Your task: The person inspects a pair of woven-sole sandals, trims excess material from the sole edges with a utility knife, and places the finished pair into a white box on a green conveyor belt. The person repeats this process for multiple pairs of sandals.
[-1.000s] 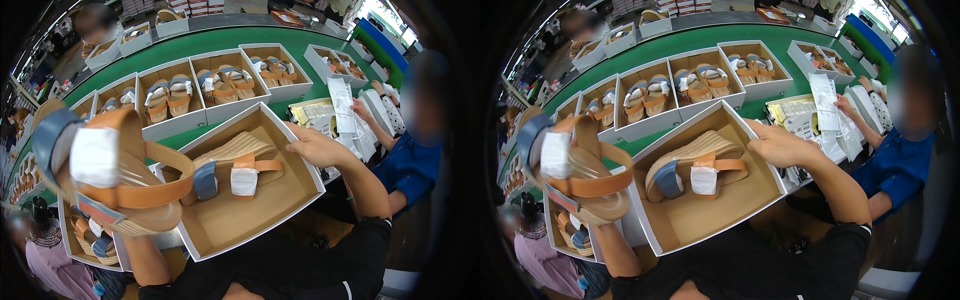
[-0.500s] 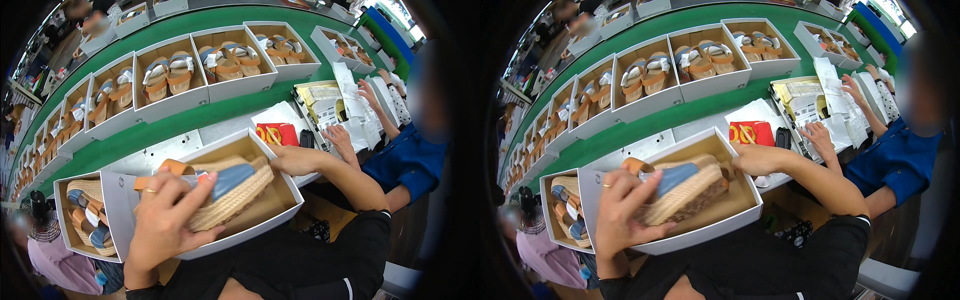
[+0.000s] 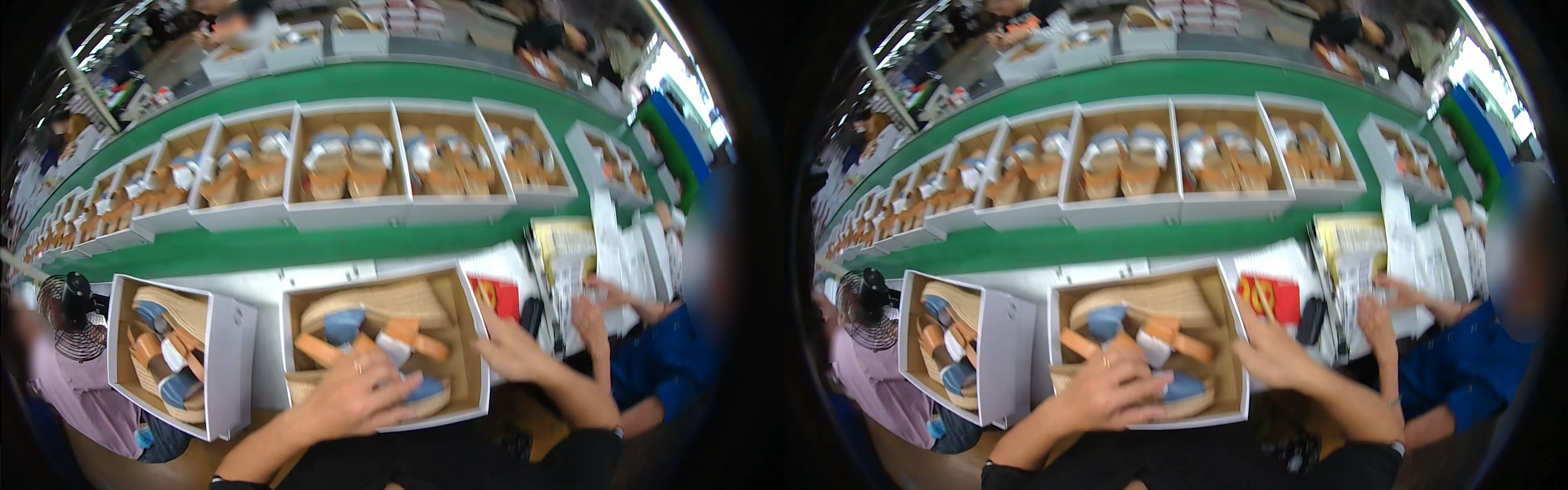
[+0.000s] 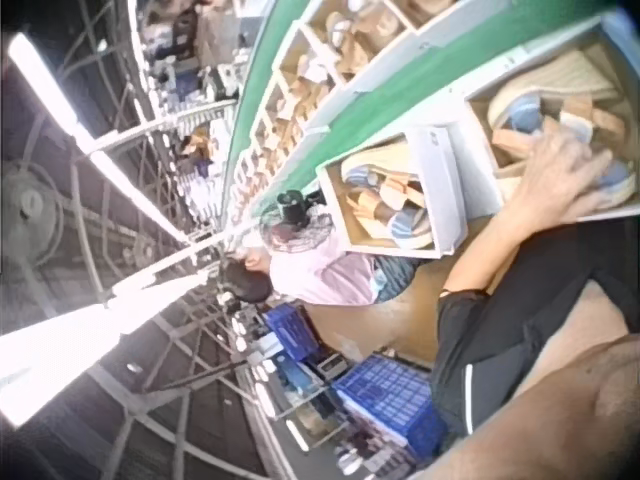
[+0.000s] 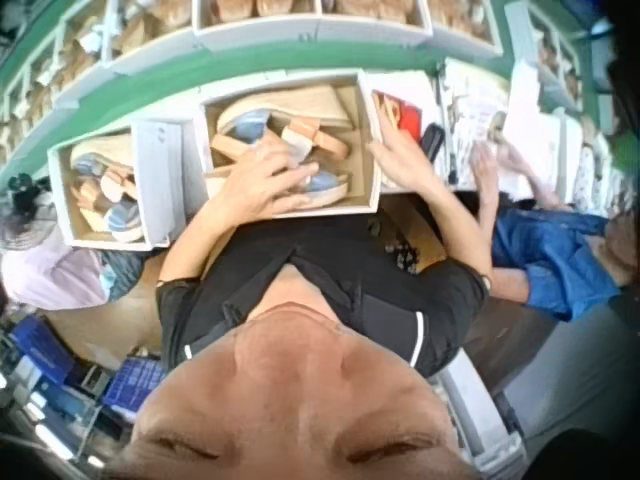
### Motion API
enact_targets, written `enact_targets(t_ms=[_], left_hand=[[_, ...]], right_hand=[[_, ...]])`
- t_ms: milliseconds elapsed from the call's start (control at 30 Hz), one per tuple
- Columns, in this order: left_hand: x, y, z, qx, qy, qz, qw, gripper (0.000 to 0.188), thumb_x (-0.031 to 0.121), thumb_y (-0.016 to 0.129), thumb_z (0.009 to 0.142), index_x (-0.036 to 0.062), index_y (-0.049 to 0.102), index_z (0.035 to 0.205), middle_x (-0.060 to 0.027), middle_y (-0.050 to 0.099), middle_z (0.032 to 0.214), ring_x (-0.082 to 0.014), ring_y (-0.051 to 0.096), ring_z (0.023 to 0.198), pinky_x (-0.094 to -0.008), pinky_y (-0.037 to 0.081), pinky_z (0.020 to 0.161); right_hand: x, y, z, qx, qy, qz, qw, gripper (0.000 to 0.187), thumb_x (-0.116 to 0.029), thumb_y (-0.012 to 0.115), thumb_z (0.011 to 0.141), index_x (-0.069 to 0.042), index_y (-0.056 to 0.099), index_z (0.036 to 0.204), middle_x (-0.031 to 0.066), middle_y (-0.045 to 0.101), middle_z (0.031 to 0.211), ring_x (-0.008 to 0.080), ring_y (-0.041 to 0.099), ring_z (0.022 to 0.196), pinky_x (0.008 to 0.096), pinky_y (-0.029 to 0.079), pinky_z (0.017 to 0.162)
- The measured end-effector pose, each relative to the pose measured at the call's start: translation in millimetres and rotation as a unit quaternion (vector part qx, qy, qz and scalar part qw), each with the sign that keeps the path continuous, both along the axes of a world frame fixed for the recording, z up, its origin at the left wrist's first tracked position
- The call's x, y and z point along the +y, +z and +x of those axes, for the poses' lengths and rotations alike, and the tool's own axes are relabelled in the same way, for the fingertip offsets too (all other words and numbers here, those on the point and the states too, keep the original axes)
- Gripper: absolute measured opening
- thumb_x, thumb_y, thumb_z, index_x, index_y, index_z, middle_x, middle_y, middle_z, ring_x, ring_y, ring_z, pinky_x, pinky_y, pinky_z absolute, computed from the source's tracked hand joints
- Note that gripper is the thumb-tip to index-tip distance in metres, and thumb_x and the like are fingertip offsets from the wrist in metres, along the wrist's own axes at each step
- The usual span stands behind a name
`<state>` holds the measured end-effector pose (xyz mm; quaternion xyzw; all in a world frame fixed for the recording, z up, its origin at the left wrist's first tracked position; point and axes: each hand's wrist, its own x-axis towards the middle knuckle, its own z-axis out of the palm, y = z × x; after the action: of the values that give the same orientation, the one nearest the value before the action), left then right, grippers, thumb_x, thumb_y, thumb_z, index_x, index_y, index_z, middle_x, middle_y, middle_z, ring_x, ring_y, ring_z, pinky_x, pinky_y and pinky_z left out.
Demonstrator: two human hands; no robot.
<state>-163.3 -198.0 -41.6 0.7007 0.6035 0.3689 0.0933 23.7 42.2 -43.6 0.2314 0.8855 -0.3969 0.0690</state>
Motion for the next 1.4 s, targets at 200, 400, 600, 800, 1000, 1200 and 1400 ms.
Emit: enact_targets(t_ms=[200, 400, 600, 800, 1000, 1200, 1400], left_hand=[[-42.3, 15.6, -34.5, -0.134, 0.234, 0.395, 0.878, 0.034, 0.026, 0.08, 0.08, 0.0074, 0.07, 0.107, -0.0076, 0.068, 0.09, -0.025, 0.065, 0.089, -0.0387, 0.057, 0.074], [-26.1, -117.7, -54.7, -0.339, 0.502, 0.043, 0.795, 0.024, 0.015, 0.072, 0.087, -0.0007, 0.07, 0.105, -0.008, 0.066, 0.08, -0.0164, 0.059, 0.066, -0.0293, 0.049, 0.062], [-24.3, -165.6, -33.4, -0.17, 0.472, 0.009, 0.865, 0.015, 0.011, 0.076, 0.08, 0.004, 0.074, 0.092, -0.0066, 0.064, 0.075, -0.0162, 0.055, 0.053, -0.0309, 0.047, 0.053], [-17.4, -163.2, -38.9, -0.156, 0.491, 0.02, 0.857, 0.027, 0.03, 0.076, 0.08, 0.009, 0.073, 0.097, -0.0072, 0.069, 0.08, -0.0266, 0.064, 0.065, -0.0395, 0.054, 0.062], [-25.4, -162.1, -41.4, -0.192, 0.482, -0.011, 0.855, 0.031, 0.029, 0.079, 0.076, 0.0095, 0.073, 0.1, -0.0087, 0.068, 0.079, -0.0281, 0.064, 0.067, -0.0402, 0.053, 0.062], [-23.3, -158.2, -53.6, -0.2, 0.457, 0.013, 0.866, 0.027, 0.014, 0.079, 0.074, 0.0063, 0.072, 0.098, -0.0085, 0.065, 0.073, -0.0262, 0.061, 0.061, -0.0385, 0.051, 0.056], [-9.3, -162.9, -41.0, -0.201, 0.455, 0.019, 0.867, 0.022, 0.008, 0.073, 0.079, 0.0023, 0.073, 0.101, -0.0076, 0.062, 0.068, -0.0207, 0.054, 0.053, -0.0334, 0.046, 0.052]], right_hand=[[55.2, -9.3, 24.0, 0.067, -0.173, -0.162, 0.969, 0.068, -0.003, 0.055, 0.08, -0.001, 0.041, 0.147, 0.0104, 0.06, 0.125, 0.0214, 0.057, 0.112, 0.0327, 0.045, 0.097], [110.6, 73.1, -40.4, 0.217, -0.271, -0.099, 0.933, 0.06, -0.006, 0.051, 0.081, -0.002, 0.046, 0.141, 0.0082, 0.06, 0.118, 0.0177, 0.057, 0.107, 0.0291, 0.046, 0.092], [224.0, 85.1, -162.8, 0.28, -0.282, 0.125, 0.909, 0.054, -0.009, 0.051, 0.082, 0.0, 0.049, 0.135, 0.0152, 0.061, 0.115, 0.0219, 0.058, 0.101, 0.0313, 0.045, 0.091], [307.4, 67.8, -324.6, 0.248, -0.325, 0.018, 0.912, 0.049, -0.014, 0.051, 0.084, -0.003, 0.045, 0.13, 0.0181, 0.062, 0.096, 0.0286, 0.067, 0.075, 0.0443, 0.059, 0.056], [280.7, 26.7, -544.3, 0.255, -0.29, 0.072, 0.92, 0.062, -0.022, 0.055, 0.086, -0.001, 0.037, 0.143, 0.0254, 0.061, 0.12, 0.0343, 0.07, 0.087, 0.0437, 0.062, 0.059], [171.7, -31.5, -652.8, 0.241, -0.014, -0.204, 0.949, 0.059, -0.038, 0.05, 0.103, -0.004, 0.035, 0.149, 0.0227, 0.053, 0.136, 0.0316, 0.067, 0.107, 0.0393, 0.058, 0.086], [133.5, -20.3, -521.3, 0.334, 0.121, 0.145, 0.923, 0.039, -0.027, 0.062, 0.093, -0.002, 0.066, 0.122, 0.0168, 0.072, 0.105, 0.0276, 0.072, 0.087, 0.0394, 0.057, 0.081]])
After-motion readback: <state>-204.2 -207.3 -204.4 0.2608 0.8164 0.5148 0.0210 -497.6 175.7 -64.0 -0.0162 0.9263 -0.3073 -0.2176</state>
